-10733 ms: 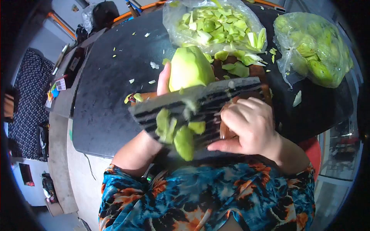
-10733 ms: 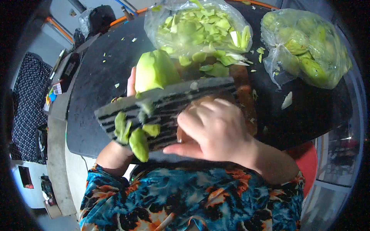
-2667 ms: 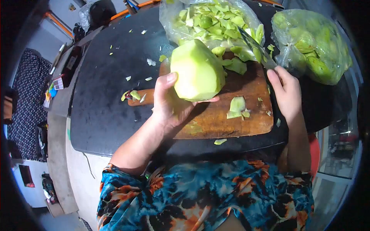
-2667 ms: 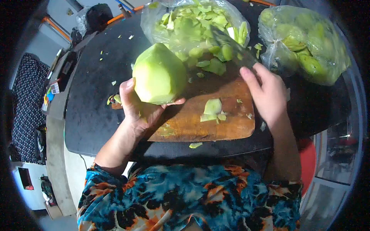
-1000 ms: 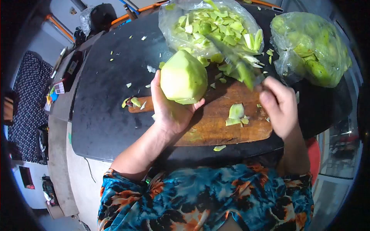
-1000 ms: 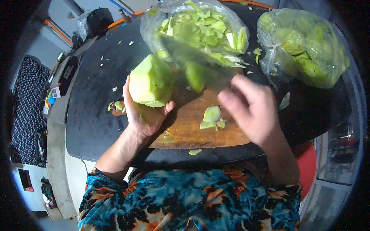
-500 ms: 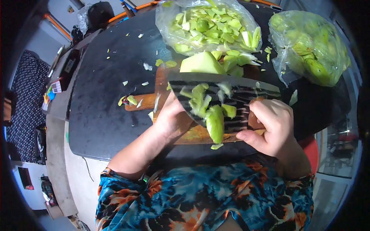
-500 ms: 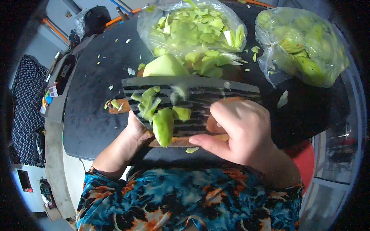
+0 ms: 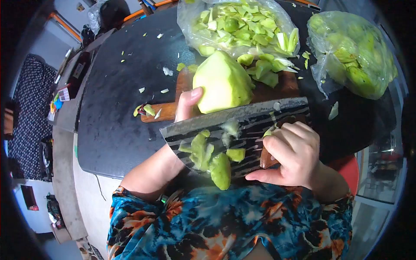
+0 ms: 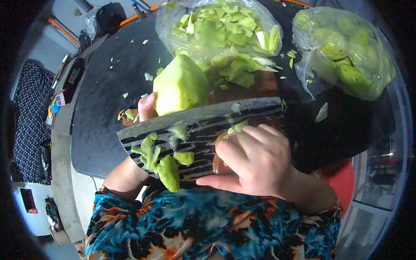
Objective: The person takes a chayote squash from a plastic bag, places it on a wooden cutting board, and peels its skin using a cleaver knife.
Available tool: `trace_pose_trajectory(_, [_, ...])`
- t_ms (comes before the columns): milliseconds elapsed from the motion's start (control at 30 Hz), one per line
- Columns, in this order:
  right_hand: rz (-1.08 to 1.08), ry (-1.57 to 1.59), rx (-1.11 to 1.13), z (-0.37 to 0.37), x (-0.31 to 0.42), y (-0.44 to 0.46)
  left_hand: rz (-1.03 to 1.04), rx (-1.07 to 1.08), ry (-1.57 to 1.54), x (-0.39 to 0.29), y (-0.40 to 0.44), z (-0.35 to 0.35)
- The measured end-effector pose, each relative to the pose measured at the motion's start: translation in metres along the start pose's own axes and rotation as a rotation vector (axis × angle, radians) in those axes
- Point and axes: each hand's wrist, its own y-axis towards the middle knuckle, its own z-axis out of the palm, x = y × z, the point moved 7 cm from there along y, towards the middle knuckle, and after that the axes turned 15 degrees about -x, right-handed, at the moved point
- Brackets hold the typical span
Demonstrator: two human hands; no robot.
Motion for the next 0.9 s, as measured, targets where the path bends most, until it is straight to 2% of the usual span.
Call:
trace_pose_trajectory(67, [-0.005, -0.007, 0.019, 0.001, -0.001, 0.001, -0.002, -0.001, 0.010, -0.002, -0.001, 0.000])
trace_pose_trajectory(167, [0.006, 0.002, 0.032, 0.003, -0.002, 0.001, -0.100, 0.090, -0.137, 0.000, -0.002, 0.005])
trace_pose_trajectory(267, [-0.031, -0.005, 0.017, 0.004, 0.001, 0.003, 0.001, 0.005, -0.047, -0.003, 0.001, 0.001])
trace_pose_trajectory(467, [-0.017, -0.049, -0.035, 0.006, -0.002, 0.001, -0.064, -0.067, -0.045, 0.000, -0.002, -0.001])
trace_pose_trajectory(567, [0.001, -0.150, 0.000, 0.006, -0.015, 0.000, -0.050, 0.091, -0.186, -0.002, 0.009, -0.006])
trace_pose_trajectory(600, [0.035, -0.166, 0.008, 0.005, -0.022, -0.001, -0.077, -0.115, -0.250, -0.001, 0.006, -0.016])
trace_pose_trajectory(633, [0.105, -0.176, -0.005, 0.003, -0.033, -0.003, 0.047, 0.057, -0.267, -0.006, 0.008, -0.008])
trace_pose_trajectory(700, [0.514, -0.226, -0.009, -0.003, -0.079, -0.010, 0.021, 0.156, -0.328, -0.010, 0.016, -0.013])
trace_pose_trajectory(733, [0.612, -0.307, -0.030, -0.009, -0.107, -0.012, 0.128, 0.028, -0.075, -0.012, 0.014, -0.008])
trace_pose_trajectory(767, [0.711, -0.389, -0.052, -0.018, -0.134, -0.018, 0.137, 0.055, -0.071, -0.010, 0.011, -0.005])
trace_pose_trajectory(833, [0.716, -0.361, -0.149, -0.030, -0.151, -0.021, 0.174, 0.113, -0.065, -0.013, 0.009, 0.000])
trace_pose_trajectory(900, [0.673, -0.155, -0.180, -0.029, -0.131, -0.020, 0.155, 0.091, -0.033, -0.012, 0.012, -0.005])
